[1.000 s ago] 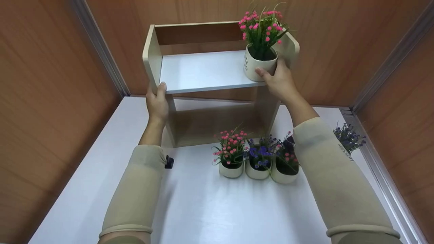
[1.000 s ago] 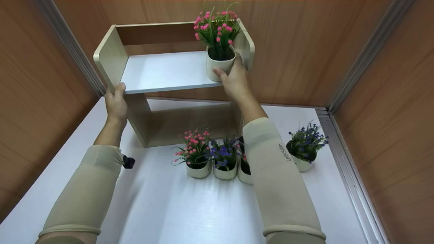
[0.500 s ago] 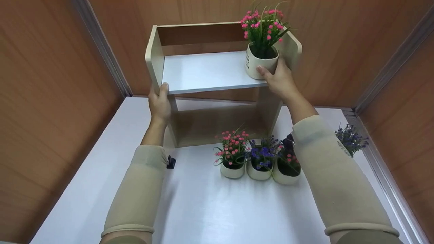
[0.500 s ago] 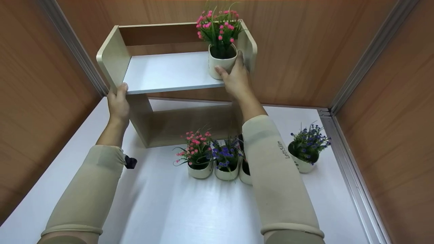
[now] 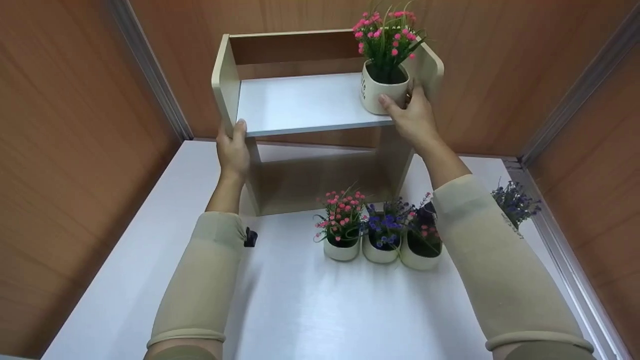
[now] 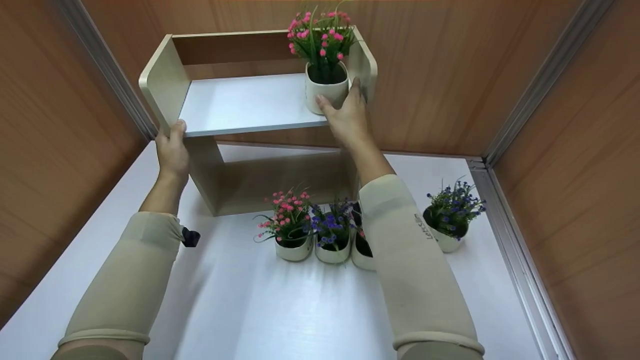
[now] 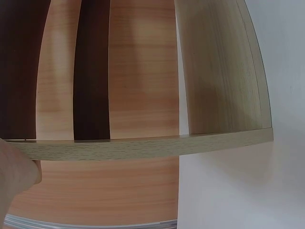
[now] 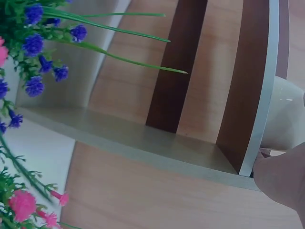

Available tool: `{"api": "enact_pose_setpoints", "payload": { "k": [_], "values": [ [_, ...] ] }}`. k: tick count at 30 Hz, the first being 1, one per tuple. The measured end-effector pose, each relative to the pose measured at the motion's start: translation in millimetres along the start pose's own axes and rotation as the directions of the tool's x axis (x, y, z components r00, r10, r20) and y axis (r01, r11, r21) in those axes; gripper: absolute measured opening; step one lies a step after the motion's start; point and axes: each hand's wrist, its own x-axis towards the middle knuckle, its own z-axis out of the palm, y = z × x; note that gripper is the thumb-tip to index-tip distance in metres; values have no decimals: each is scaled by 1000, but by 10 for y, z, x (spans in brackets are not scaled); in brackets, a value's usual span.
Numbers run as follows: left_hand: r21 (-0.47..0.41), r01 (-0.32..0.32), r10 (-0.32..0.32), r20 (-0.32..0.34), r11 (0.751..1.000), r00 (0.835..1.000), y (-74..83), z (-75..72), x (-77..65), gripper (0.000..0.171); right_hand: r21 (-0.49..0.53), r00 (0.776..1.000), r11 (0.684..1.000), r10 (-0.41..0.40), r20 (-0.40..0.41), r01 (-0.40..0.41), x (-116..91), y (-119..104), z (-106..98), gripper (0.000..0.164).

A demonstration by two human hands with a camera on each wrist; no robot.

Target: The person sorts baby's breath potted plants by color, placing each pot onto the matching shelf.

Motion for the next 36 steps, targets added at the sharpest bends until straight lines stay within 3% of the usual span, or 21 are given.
{"api": "enact_pose_setpoints", "payload": {
  "k": [12, 24, 31, 36],
  "values": [
    [6, -8, 8, 9, 1000, 1000, -19, -38, 26, 52, 172, 993, 978, -122, -4, 121, -318, 80, -100, 82],
    [25, 10, -10, -9, 1000, 1000, -1, -97, 40, 53, 186, 969, 951, -246, -20, 246, -906, 192, -212, 66],
    [28, 9, -9, -5, 1000, 1000, -2, -63, 53, 54, 195, 970, 951, -244, -9, 241, -1202, 315, -300, 61],
    [22, 22, -22, -7, 1000, 1000, 4, -40, 58, 54, 205, 971, 949, -233, -53, 239, -1412, 474, -367, 58]
  ]
}}
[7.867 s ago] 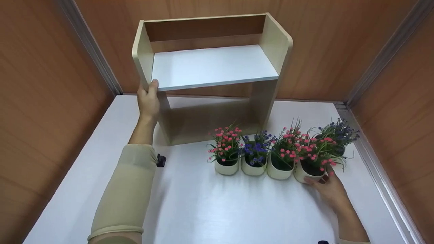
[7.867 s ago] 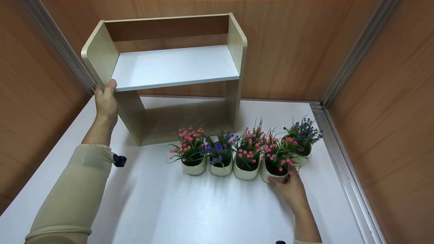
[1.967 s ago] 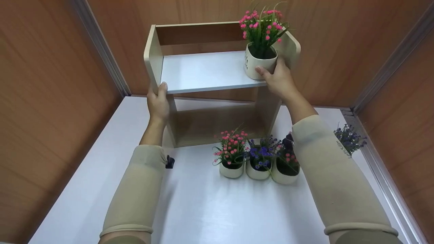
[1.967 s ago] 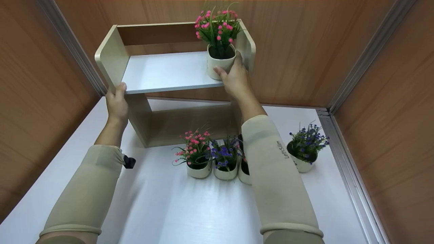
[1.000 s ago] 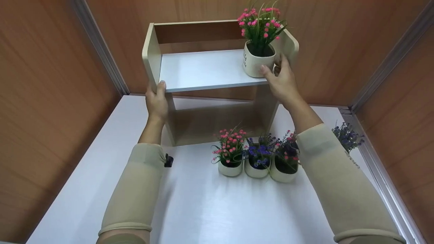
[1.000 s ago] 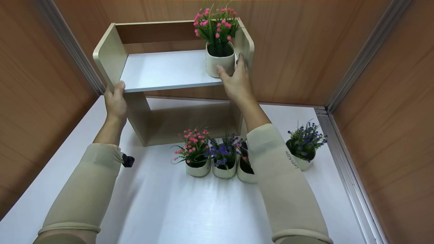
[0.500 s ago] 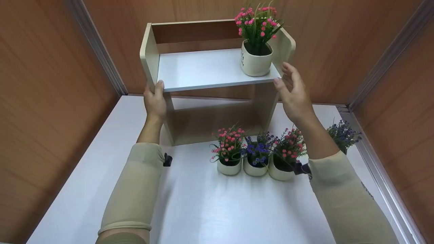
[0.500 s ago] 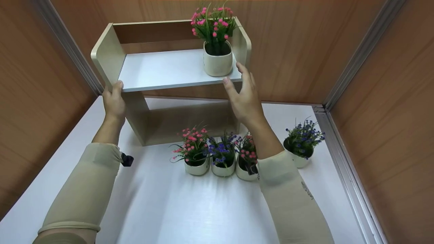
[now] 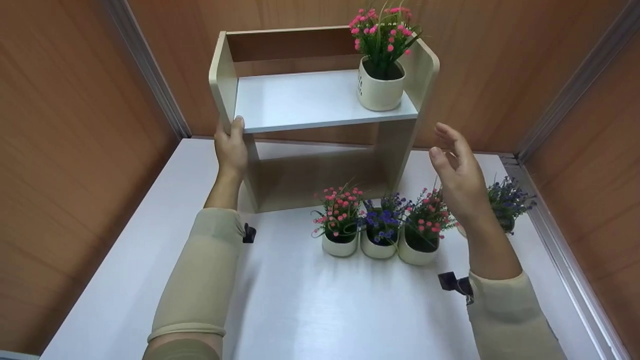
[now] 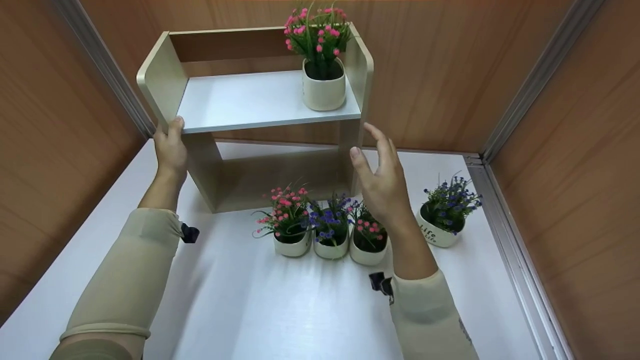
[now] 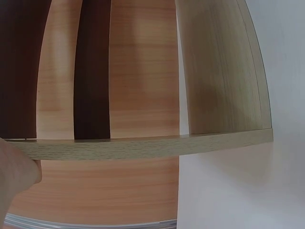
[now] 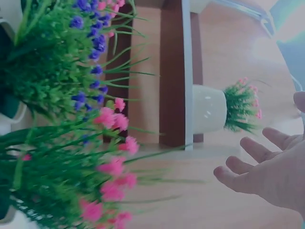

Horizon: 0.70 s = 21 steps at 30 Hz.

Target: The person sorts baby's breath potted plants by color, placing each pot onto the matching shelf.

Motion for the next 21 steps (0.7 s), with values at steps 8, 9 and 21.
{"api": "enact_pose_setpoints", "payload": {
  "k": [8, 9, 21],
  "values": [
    [-17, 4, -4, 7, 1000, 1000, 5, -19, 6, 55, -13, 996, 998, 63, -66, -64, -274, 263, -245, 59],
    [-16, 1, -1, 8, 1000, 1000, 4, -26, 7, 54, -16, 995, 997, 76, -72, -77, -291, 300, -279, 59],
    [-23, -8, 8, 23, 1000, 1000, -3, -8, 3, 53, -20, 951, 960, 275, -144, -280, -650, 860, -481, 57]
  ]
}}
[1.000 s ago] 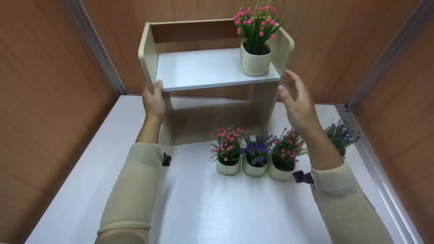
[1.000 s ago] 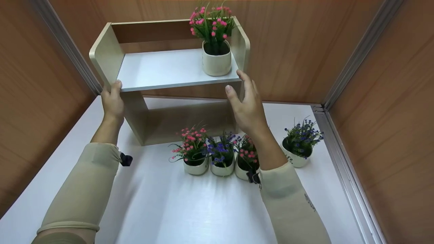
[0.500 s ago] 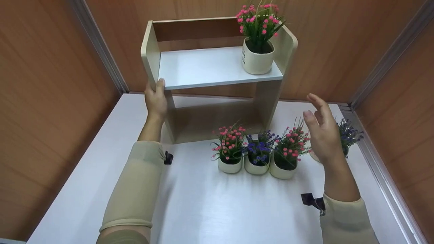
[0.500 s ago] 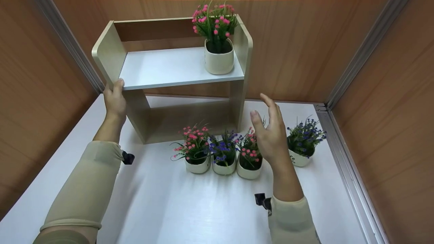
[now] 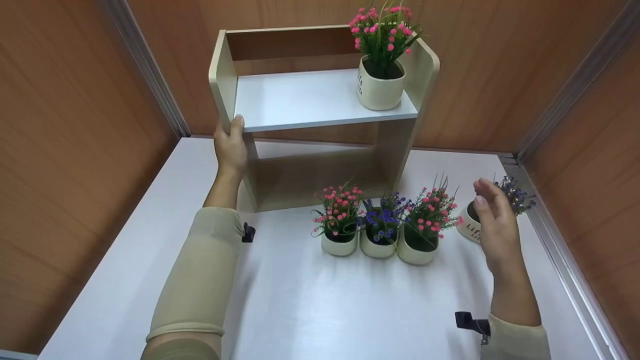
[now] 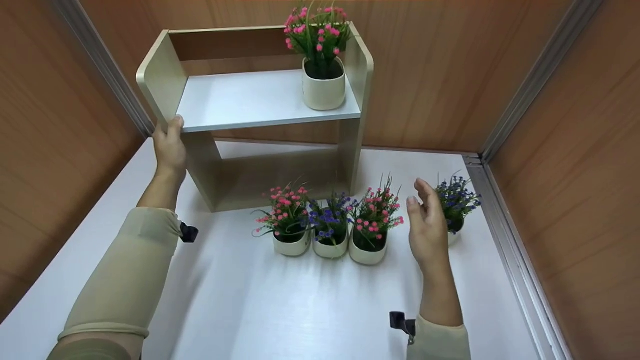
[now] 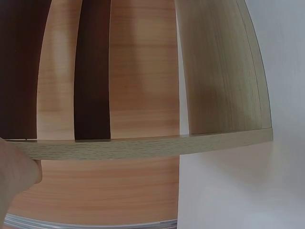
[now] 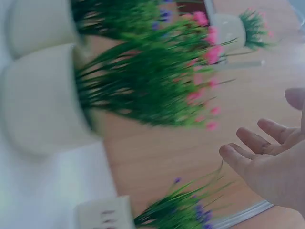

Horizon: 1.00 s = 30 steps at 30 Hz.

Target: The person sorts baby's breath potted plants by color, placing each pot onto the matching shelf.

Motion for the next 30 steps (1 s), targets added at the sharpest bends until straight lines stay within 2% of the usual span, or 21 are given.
{"api": "enact_pose_setpoints", "payload": {
  "k": [4, 7, 14, 21, 24, 30],
  "values": [
    [-4, 14, -14, 0, 1000, 1000, 8, 4, -9, 54, 2, 996, 996, 92, -4, -92, -63, 209, 10, 57],
    [-1, 22, -22, -1, 1000, 1000, 7, -1, -10, 53, -35, 990, 990, 134, 41, -133, -112, 333, 48, 60],
    [-4, 18, -18, -1, 1000, 1000, 0, -12, 4, 53, -116, 972, 984, 155, 179, -135, -200, 541, 165, 78],
    [-17, 4, -4, -2, 1000, 1000, -13, -10, -1, 50, -230, 923, 959, 235, 304, -168, -228, 686, 274, 107],
    [-27, -5, 5, -7, 1000, 1000, -16, -5, 0, 48, -247, 909, 953, 253, 331, -176, -230, 743, 326, 119],
    [-19, -1, 0, -19, 1000, 1000, -12, 6, -1, 46, -263, 908, 947, 269, 323, -187, -167, 829, 442, 132]
  ]
}}
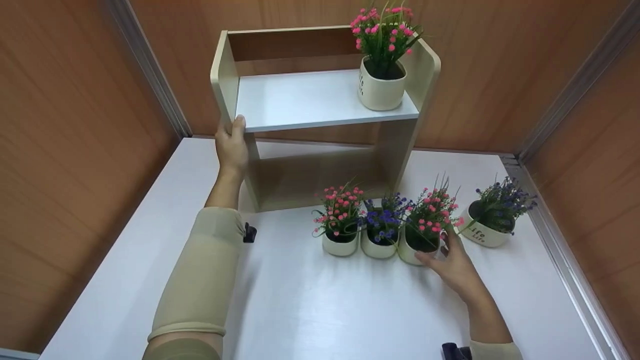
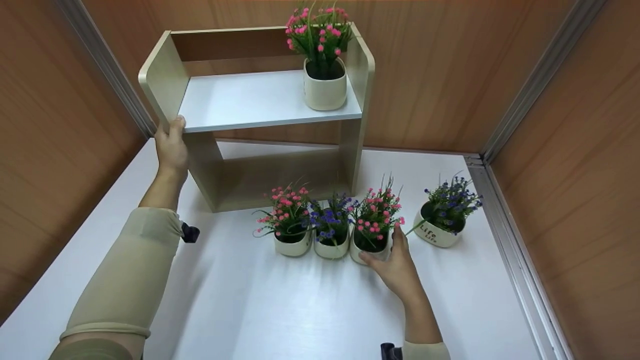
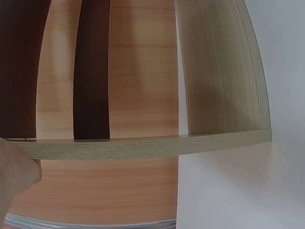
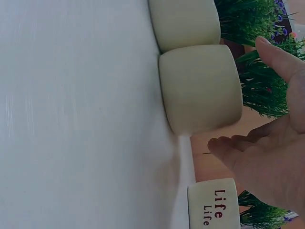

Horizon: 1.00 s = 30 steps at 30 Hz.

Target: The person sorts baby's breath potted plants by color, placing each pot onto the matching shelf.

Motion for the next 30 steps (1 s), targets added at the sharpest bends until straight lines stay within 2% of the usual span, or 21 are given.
{"api": "enact_pose_setpoints", "payload": {
  "k": [11, 17, 30],
  "values": [
    [20, 16, -16, -11, 1000, 1000, -3, -1, 5, 48, -69, 996, 995, -74, -48, 71, 193, 67, 112, 124],
    [5, 8, -8, -9, 1000, 1000, -11, 5, -2, 52, -83, 993, 992, -97, -67, 91, 227, 88, 128, 119],
    [2, -11, 11, -9, 1000, 1000, -13, 6, 8, 54, -85, 997, 995, -56, -47, 52, 215, 78, 121, 114]
  ]
}}
